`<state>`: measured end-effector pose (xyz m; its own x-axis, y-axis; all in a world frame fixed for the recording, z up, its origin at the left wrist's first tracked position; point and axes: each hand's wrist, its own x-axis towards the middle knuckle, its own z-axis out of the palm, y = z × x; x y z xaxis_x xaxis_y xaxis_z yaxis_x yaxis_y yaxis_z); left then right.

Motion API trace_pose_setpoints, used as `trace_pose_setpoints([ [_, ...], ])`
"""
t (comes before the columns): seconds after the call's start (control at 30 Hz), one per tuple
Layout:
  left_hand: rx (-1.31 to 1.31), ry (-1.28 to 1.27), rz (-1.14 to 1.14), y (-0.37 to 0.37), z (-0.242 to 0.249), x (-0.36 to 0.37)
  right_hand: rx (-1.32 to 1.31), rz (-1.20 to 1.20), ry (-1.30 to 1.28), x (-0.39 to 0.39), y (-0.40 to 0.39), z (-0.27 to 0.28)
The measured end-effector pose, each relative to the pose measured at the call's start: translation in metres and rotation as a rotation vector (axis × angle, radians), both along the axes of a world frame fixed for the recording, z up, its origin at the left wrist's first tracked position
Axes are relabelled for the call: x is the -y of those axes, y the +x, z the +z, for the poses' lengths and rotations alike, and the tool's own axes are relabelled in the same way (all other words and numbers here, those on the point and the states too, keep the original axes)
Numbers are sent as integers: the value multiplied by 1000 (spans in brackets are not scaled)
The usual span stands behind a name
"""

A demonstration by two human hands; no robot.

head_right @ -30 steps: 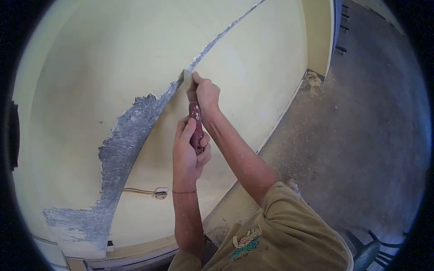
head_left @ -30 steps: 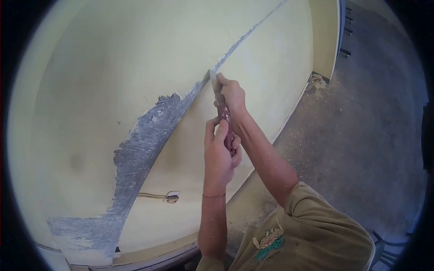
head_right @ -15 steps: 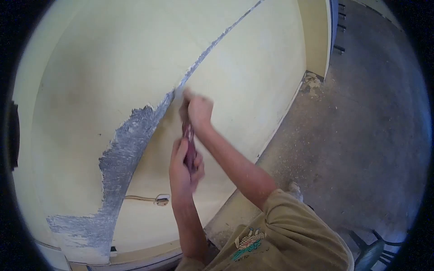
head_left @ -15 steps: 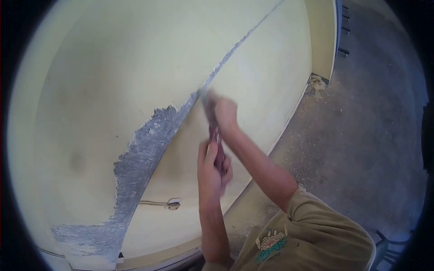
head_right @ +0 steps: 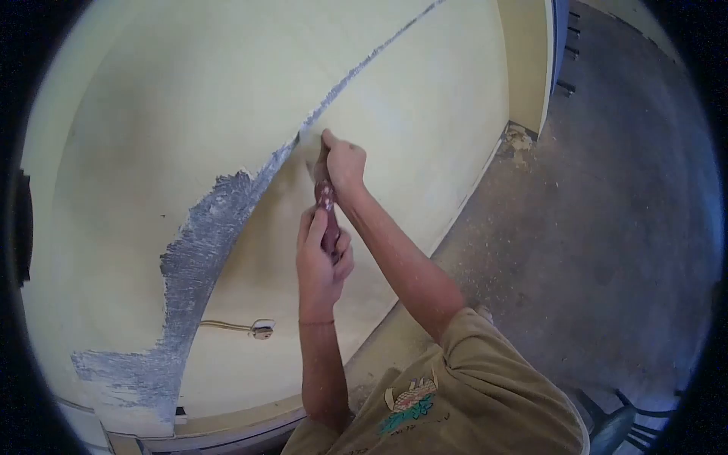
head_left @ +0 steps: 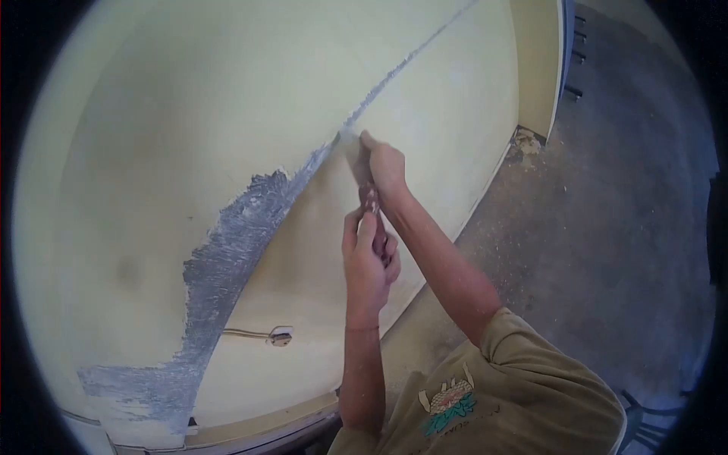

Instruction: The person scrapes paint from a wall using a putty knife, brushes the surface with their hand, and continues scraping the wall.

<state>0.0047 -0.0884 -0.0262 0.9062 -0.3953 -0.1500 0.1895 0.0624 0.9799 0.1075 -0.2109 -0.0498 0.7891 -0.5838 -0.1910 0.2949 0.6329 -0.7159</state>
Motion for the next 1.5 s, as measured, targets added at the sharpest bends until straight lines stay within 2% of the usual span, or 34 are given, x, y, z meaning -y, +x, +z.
trace_pose_setpoints([
  [0.03, -17, -27, -95, 0, 7, -7, 15, -2, -9, -3, -5, -2],
  [0.13, 30, 45, -59, -27, -13, -28, 44, 160, -202, -23, -57, -19],
  [0.23, -33, 71, -33, -51, -73, -41, 55, 372, -396, -48, -127, -61],
  [0.3, 81, 181, -42, -66, -144, -48, -30, 622, -362, -46, -163, -105],
  [0.37, 350, 449, -228, -93, -150, -51, -226, 629, -487, -30, -193, -146],
  [0.43, 85, 653, -623, -100, -146, -69, -582, 681, -633, -6, -217, -192],
  [0.47, 83, 647, -618, -101, -157, -82, -779, 569, -939, 2, -233, -219],
  [0.5, 80, 760, -721, -96, -178, -97, -965, 429, -1242, 13, -246, -239],
  [0.53, 80, 876, -822, -91, -196, -112, -951, 475, -1100, 29, -259, -237],
  [0.57, 89, 874, -816, -89, -209, -127, -932, 517, -959, 42, -269, -228],
  [0.63, 164, 960, -459, -89, -225, -150, -964, 534, -1034, 53, -278, -216],
  [0.67, 161, 954, -458, -84, -220, -151, -1002, 553, -1101, 56, -283, -211],
  [0.7, 165, 844, -396, -76, -210, -149, -1005, 556, -1105, 57, -283, -207],
  [0.73, 167, 735, -333, -69, -200, -144, -840, 571, -1077, 54, -279, -200],
  [0.77, 161, 733, -329, -64, -185, -136, -675, 585, -1044, 49, -274, -191],
  [0.83, 234, 622, -266, -54, -149, -112, -418, 526, -603, 22, -257, -134],
  [0.87, 233, 617, -262, -50, -138, -101, -390, 599, -514, 13, -249, -117],
  [0.93, 36, 410, -91, -44, -120, -81, -360, 668, -427, -3, -235, -94],
  [0.97, 38, 408, -92, -39, -114, -71, -257, 679, -338, -12, -229, -86],
  [1.03, 44, 45, 7, -30, -101, -55, -155, 687, -251, -29, -220, -74],
  [1.1, 122, 33, 19, -28, -71, -45, 67, 665, -73, -45, -214, -65],
  [1.17, 199, 23, 41, -20, -57, -41, 96, 677, -73, -56, -210, -61],
  [1.23, 142, -183, 134, -10, -52, -42, 25, 676, -458, -68, -208, -74],
  [1.27, 117, -144, 165, -3, -51, -47, 25, 679, -462, -66, -208, -74],
  [1.33, 108, -85, 141, 9, -40, -60, -188, 724, -949, -60, -210, -68],
  [1.37, 98, -25, 118, 13, -34, -64, -190, 724, -951, -59, -209, -65],
  [1.43, 51, -82, 92, 16, -27, -66, -272, 721, -956, -59, -210, -61],
  [1.5, -13, -159, 29, 17, -23, -62, -224, 675, -896, -69, -205, -47],
])
